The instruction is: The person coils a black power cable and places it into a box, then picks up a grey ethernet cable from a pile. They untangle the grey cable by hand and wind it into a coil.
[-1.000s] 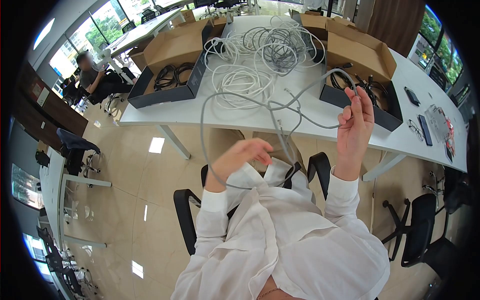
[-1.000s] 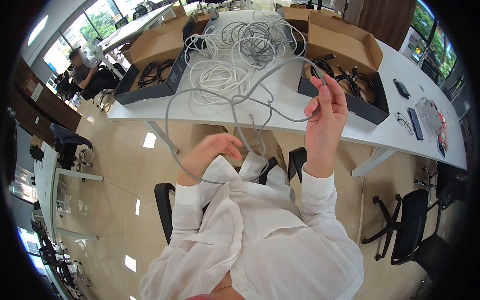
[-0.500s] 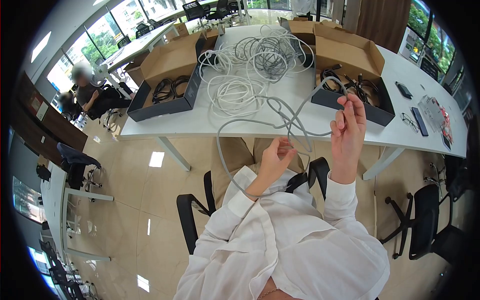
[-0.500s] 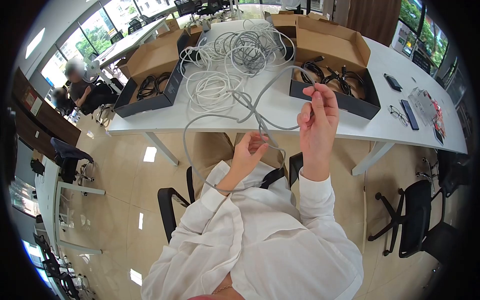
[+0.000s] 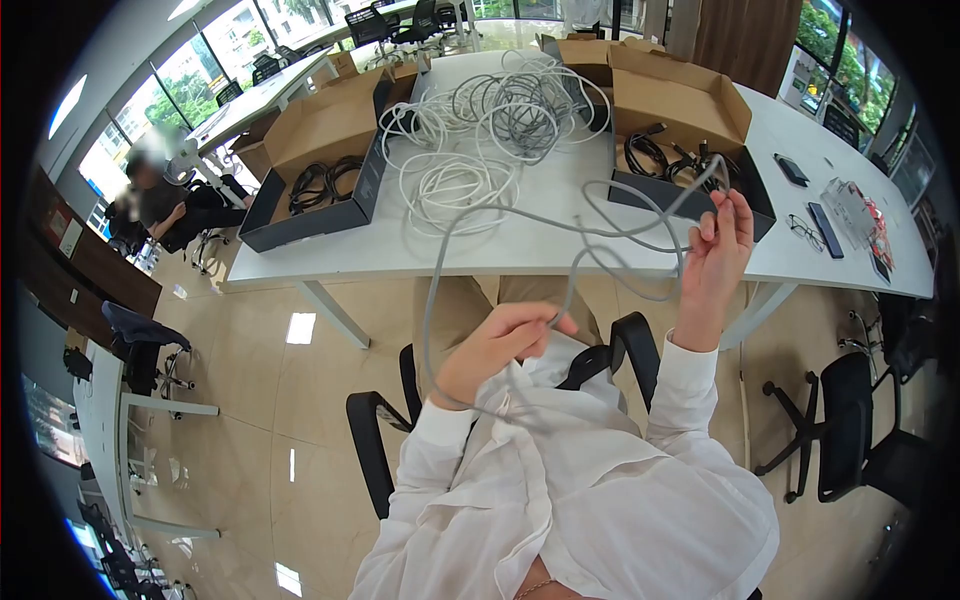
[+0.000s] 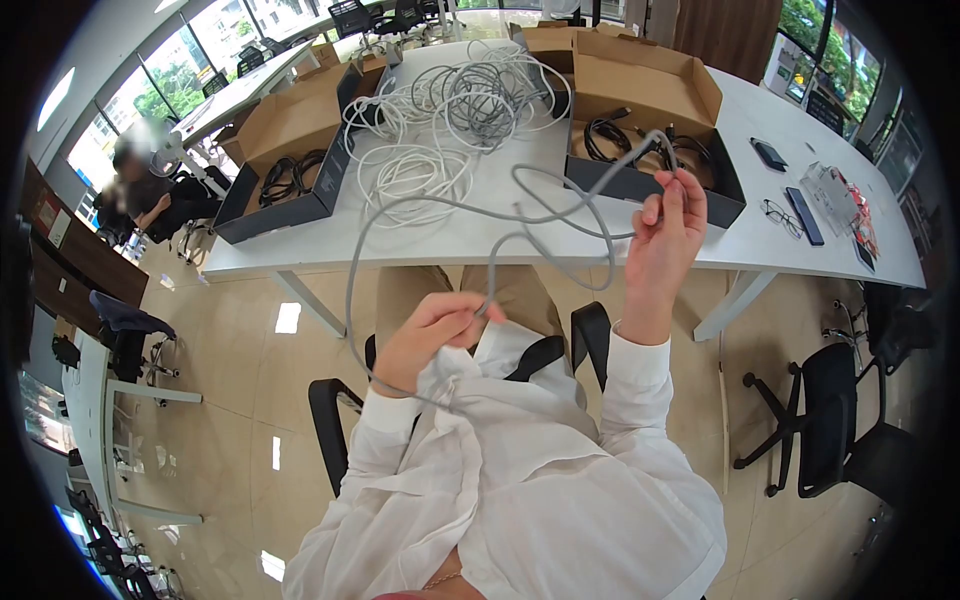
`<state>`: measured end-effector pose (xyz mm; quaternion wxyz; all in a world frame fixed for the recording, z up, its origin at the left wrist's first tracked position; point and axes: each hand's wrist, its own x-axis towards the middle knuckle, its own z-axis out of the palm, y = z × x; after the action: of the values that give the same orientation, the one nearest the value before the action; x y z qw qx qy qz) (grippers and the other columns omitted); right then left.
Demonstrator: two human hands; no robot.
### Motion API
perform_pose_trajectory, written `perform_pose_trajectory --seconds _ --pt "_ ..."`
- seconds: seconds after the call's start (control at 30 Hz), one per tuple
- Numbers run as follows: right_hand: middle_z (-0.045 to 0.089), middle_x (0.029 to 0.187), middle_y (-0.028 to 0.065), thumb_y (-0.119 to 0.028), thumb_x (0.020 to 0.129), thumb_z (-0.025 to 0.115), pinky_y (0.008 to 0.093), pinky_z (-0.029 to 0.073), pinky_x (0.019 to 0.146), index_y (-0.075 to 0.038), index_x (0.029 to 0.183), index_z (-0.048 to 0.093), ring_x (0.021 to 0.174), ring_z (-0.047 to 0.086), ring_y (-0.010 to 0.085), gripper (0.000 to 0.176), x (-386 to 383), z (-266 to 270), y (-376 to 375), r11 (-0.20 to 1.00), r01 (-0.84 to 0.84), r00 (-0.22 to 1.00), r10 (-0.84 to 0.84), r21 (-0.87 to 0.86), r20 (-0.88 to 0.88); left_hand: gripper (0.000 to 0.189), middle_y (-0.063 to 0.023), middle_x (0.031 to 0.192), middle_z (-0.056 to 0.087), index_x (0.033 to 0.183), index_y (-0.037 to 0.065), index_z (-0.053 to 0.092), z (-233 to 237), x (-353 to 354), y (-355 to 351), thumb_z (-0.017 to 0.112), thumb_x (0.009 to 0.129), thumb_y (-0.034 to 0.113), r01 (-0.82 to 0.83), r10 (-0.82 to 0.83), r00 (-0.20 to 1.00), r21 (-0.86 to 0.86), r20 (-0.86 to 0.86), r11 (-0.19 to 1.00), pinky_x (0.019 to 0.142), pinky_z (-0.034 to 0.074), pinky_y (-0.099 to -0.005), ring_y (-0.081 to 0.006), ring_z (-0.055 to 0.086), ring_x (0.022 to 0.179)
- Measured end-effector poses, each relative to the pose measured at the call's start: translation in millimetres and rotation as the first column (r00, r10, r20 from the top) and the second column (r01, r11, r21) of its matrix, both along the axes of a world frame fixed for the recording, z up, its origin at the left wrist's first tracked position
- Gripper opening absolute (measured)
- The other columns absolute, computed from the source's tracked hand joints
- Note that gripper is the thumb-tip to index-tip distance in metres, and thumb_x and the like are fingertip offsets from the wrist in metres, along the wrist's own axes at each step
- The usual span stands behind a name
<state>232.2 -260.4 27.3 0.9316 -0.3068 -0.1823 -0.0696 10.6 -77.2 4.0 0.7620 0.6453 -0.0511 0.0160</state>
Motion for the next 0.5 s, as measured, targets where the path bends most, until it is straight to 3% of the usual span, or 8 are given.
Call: perform_pose_trajectory --seconds 0.17,0.23,0.33,0.43,0.5 --pt "0.065 0.098 0.0065 -0.008 0.098 0.055 0.0188 0.030 0.044 -0.008 0.110 0.056 0.056 0.042 0.0046 0.012 24.7 3.5 -25.2 0.976 0.211 0.977 -0.209 0.059 -0.042 0.029 0.0069 0.065 0.036 0.104 -0.003 0.066 0.5 -49.4 45.8 0.054 0.089 0.018 -0.139 0.139 0.989 0.009 -0.058 0.990 0.058 0.025 -0.0221 -0.0048 0.030 0.061" --pt "0.065 0.098 0.0068 -0.008 0.098 0.054 0.0184 0.030 0.044 -0.008 0.110 0.055 0.056 0.043 0.0046 0.012 26.8 1.9 -35.7 0.959 0.276 0.961 -0.273 0.064 -0.045 0.030 0.0072 0.065 0.038 0.105 -0.003 0.066 11.0 -59.8 61.7 0.057 0.089 0.020 -0.325 0.354 0.930 0.234 -0.097 0.917 0.057 0.028 -0.0221 -0.0054 0.035 0.062" --pt "0.064 0.094 0.0060 -0.009 0.099 0.053 0.0187 0.031 0.045 -0.007 0.109 0.054 0.056 0.043 0.0047 0.011 22.7 7.4 -33.8 0.915 0.400 0.916 -0.401 0.054 0.024 0.028 0.0061 0.065 0.044 0.110 0.001 0.066 -31.6 -60.2 101.3 0.060 0.090 0.019 -0.443 0.552 0.821 0.447 -0.147 0.777 0.056 0.034 -0.0249 -0.0065 0.042 0.064" --pt "0.061 0.089 0.0043 -0.011 0.099 0.053 0.0204 0.033 0.047 -0.006 0.109 0.054 0.057 0.043 0.0054 0.011 6.8 11.8 -20.3 0.914 0.400 0.907 -0.405 0.062 0.121 0.028 0.0037 0.074 0.057 0.117 0.005 0.065 -35.1 -61.1 99.9 0.058 0.093 0.015 -0.237 0.478 0.873 0.773 -0.096 0.589 0.056 0.039 -0.0284 -0.0083 0.046 0.065" --pt "0.058 0.086 0.0033 -0.012 0.099 0.054 0.0212 0.034 0.048 -0.005 0.109 0.054 0.057 0.043 0.0059 0.012 -2.9 13.3 -8.9 0.927 0.374 0.906 -0.373 0.038 0.200 0.030 0.0001 0.084 0.063 0.122 0.006 0.063 -36.0 -53.1 88.2 0.057 0.094 0.015 -0.360 0.468 0.876 0.804 0.116 0.474 0.060 0.042 -0.0285 -0.0103 0.049 0.068"
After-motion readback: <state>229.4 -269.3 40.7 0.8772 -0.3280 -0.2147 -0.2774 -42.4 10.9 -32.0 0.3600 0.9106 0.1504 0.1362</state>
